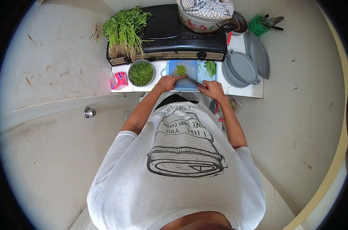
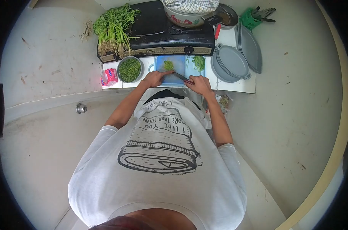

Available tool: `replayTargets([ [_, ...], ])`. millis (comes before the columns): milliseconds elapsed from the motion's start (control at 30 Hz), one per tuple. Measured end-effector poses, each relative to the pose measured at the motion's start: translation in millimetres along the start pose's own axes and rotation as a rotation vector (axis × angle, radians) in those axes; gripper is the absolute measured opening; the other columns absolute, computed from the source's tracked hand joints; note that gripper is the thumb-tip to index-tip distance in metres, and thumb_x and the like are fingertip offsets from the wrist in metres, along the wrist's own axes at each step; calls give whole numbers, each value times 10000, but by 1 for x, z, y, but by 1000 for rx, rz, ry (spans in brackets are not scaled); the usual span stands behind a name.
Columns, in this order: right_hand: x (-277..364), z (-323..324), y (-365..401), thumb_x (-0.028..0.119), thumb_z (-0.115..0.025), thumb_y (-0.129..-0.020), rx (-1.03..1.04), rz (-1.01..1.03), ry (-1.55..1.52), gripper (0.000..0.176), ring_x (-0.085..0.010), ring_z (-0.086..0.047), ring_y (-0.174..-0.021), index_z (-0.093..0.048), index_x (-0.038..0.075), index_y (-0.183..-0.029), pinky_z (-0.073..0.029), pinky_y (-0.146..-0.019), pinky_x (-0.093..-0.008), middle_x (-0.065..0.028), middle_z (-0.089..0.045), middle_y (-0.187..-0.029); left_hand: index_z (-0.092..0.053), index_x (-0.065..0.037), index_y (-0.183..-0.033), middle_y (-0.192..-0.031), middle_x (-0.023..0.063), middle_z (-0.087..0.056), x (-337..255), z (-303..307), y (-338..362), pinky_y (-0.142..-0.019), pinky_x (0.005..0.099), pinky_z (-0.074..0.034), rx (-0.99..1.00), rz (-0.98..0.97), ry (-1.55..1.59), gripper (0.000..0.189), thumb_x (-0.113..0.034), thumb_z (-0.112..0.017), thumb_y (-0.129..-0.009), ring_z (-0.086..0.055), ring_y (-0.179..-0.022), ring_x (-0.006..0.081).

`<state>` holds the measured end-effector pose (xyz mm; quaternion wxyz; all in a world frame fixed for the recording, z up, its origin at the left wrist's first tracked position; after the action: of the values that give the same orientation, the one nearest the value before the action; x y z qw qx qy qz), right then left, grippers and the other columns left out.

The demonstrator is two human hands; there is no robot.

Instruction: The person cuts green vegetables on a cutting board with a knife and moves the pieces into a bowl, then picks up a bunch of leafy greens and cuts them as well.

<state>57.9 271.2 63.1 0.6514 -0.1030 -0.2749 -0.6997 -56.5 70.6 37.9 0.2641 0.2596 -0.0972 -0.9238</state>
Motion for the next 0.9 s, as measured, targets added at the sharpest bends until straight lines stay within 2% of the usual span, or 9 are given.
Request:
replayTargets([
  [133,-15,0,14,527,-585,-967,31,7,28,450,-396,-697,-781,-714,97,-957,-538,-701,-497,-174,-708,-775,-463,-332,-1521,-812,216,-708,18,-1,4,-723,500,-566,-25,48,62,696,-117,-576,-869,-696,-722,392],
  [167,-19,-3,16,500,-540,-1004,82,-2,39,437,-404,-694,-842,-700,95,-1044,-539,-730,-502,-187,-718,-862,-503,-299,-1496,-832,213,-713,24,-2,5,-733,487,-565,-32,88,214,663,-122,-596,-864,-698,-736,382],
  [200,-19,-8,14,500,-540,-1004,89,8,39,437,-404,-694,-842,-700,95,-1044,-539,-730,-502,-187,-718,-862,-543,-265,-1472,-852,209,-719,30,-2,8,-742,473,-564,-38,124,365,633,-127,-616,-858,-700,-750,372],
  [267,-21,-12,14,446,-537,-1020,6,37,-53,405,-404,-676,-889,-657,66,-1092,-522,-759,-499,-194,-713,-953,-546,-231,-1474,-794,172,-713,33,-1,10,-725,429,-551,-69,117,481,628,-135,-642,-861,-686,-698,326],
  [367,-13,-27,-1,425,-505,-1039,31,90,21,395,-399,-668,-951,-634,61,-1120,-529,-786,-493,-189,-698,-1050,-529,-216,-1496,-708,99,-688,40,1,16,-725,355,-536,-111,166,605,604,-119,-651,-912,-658,-657,212],
  [500,-2,-30,-35,434,-487,-1042,9,113,50,401,-407,-667,-954,-630,63,-1096,-533,-797,-499,-183,-701,-1048,-569,-163,-1464,-737,75,-691,50,6,25,-747,303,-522,-177,210,711,502,-132,-653,-970,-635,-683,126],
  [600,-1,-28,-62,448,-479,-1040,-1,91,54,391,-406,-670,-951,-605,83,-1099,-532,-801,-520,-183,-698,-1005,-573,-153,-1459,-771,69,-712,58,8,31,-756,296,-523,-222,198,764,498,-125,-650,-968,-640,-696,116],
  [633,1,-26,-66,446,-475,-1043,-10,92,55,384,-408,-670,-954,-606,88,-1089,-533,-798,-522,-182,-703,-1008,-598,-159,-1434,-757,86,-733,61,10,33,-731,321,-531,-280,180,788,486,-153,-661,-952,-686,-706,153],
  [900,19,-41,-49,453,-488,-1036,84,57,5,393,-412,-679,-964,-622,89,-1097,-538,-799,-522,-190,-707,-1036,-608,-164,-1424,-823,55,-752,75,16,54,-719,305,-524,-317,288,813,470,-124,-637,-956,-644,-701,127],
])
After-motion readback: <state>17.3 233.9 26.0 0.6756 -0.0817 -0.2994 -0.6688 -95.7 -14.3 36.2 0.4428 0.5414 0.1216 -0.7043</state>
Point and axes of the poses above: each hand's wrist, its own y-axis away from the middle knuckle, its own z-axis out of the back of the hand, x = y × z, the point moved 7 cm from there along -y, towards the middle knuckle
